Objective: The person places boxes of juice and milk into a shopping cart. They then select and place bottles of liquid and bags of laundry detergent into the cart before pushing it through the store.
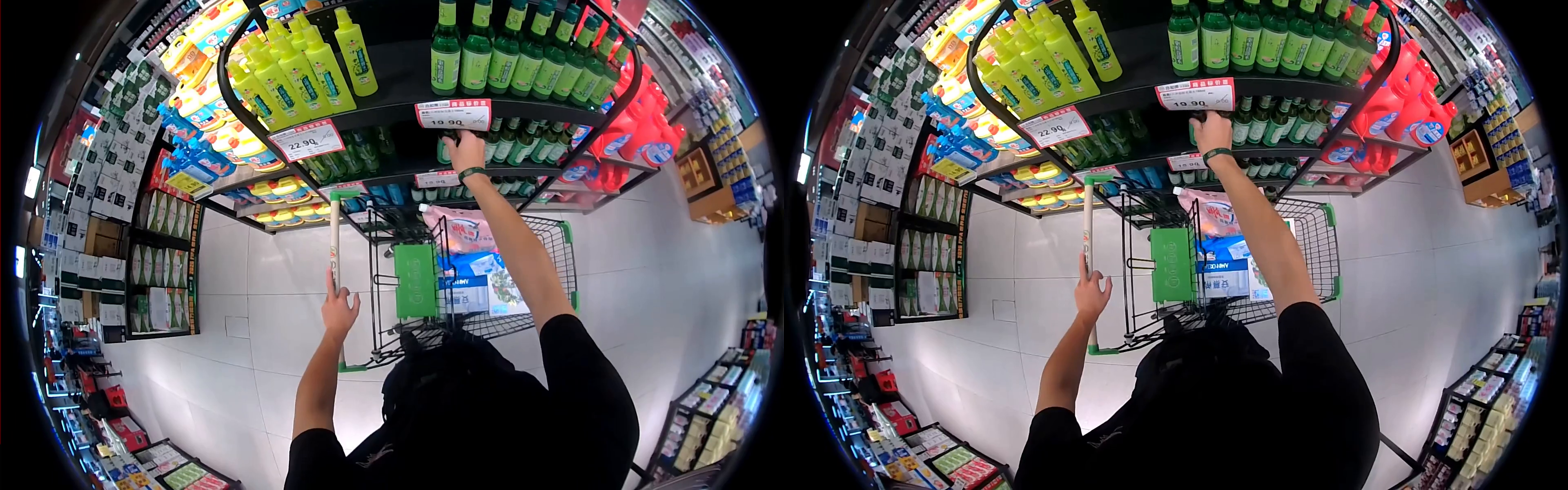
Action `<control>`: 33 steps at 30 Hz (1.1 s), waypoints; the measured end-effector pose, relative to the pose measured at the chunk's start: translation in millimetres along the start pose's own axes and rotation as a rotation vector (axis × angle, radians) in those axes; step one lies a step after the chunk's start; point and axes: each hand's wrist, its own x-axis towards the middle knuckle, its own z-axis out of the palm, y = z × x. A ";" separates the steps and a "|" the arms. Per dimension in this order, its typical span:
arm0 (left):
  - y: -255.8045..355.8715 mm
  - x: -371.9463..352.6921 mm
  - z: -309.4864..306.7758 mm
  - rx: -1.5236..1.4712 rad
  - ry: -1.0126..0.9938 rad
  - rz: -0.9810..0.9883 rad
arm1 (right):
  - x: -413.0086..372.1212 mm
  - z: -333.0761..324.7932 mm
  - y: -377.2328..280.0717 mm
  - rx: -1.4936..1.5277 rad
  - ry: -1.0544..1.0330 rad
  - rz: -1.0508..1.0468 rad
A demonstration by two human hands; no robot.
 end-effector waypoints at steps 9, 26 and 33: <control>0.3 3.2 -3.3 -0.027 -0.041 -0.022 | -127.4 -53.0 77.5 0.213 -0.008 -0.070; 37.0 -16.2 -0.8 -0.309 0.001 0.025 | -494.2 -82.5 196.5 -0.547 -0.463 0.382; 70.0 -35.9 18.9 -0.594 -0.008 0.047 | -507.0 -99.9 187.9 -0.699 -0.320 0.550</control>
